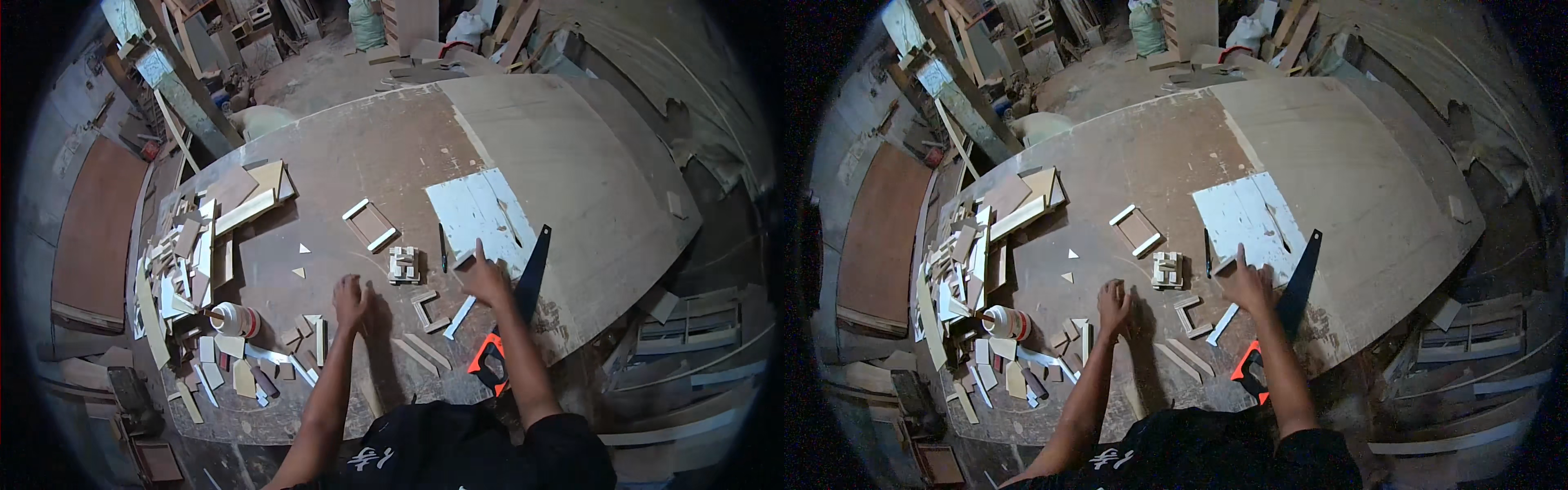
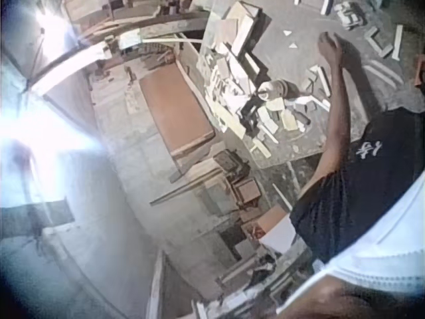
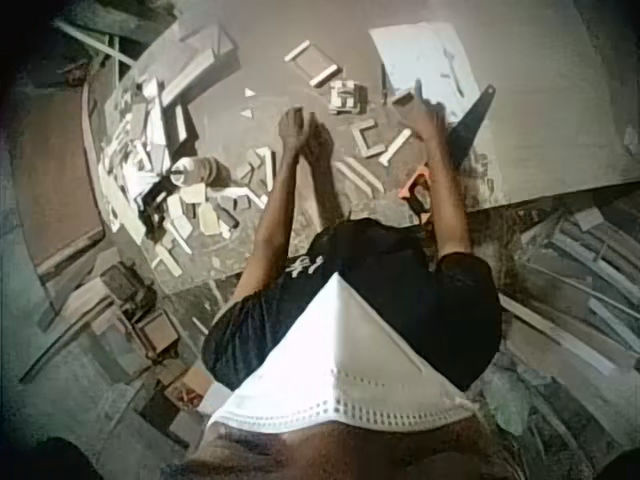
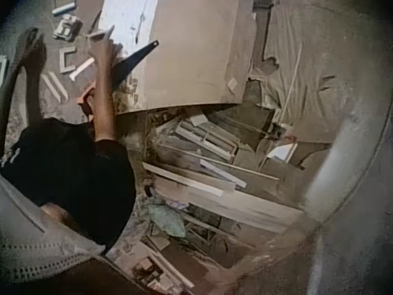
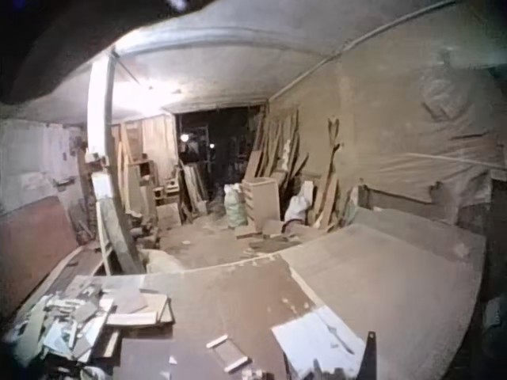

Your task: The person assembles small wooden frames by hand, picking up pieces, applying glue with a brush, and joining them into rectangular shapes. They repeatedly test fit and adjust the pieces on a cluttered workbench, then place the assembled frames aside.

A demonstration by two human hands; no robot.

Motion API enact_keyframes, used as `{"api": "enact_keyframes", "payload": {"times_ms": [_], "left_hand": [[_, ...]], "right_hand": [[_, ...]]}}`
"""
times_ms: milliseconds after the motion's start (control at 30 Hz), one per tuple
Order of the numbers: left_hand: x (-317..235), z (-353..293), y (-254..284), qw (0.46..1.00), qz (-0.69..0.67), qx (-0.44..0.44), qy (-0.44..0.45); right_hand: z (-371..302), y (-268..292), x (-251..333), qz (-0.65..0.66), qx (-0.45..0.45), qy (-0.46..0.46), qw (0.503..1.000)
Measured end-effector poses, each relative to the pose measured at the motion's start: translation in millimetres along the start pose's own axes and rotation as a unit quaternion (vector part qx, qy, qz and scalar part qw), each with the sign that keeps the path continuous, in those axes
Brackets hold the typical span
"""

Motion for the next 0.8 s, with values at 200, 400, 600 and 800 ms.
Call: {"api": "enact_keyframes", "payload": {"times_ms": [200,400,600,800], "left_hand": [[22,8,-14,0.997,0.056,-0.04,0.031],[26,12,-13,0.998,0.021,0.0,0.059],[25,15,-12,0.997,0.036,0.007,0.071],[34,11,-10,0.997,0.004,-0.013,0.075]], "right_hand": [[104,-19,30,-0.035,-0.025,-0.097,0.994],[179,-44,57,-0.051,-0.045,-0.099,0.993],[180,-86,123,-0.12,-0.219,-0.051,0.967],[123,-120,241,-0.007,0.016,0.054,0.998]]}}
Point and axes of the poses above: each hand's wrist, its own z-axis towards the middle knuckle, its own y-axis out of the back of the hand, x = y × z, the point moved 4 cm from there along z, towards the middle knuckle, and after that the axes turned 14 degrees about -x, right-handed, at the moved point
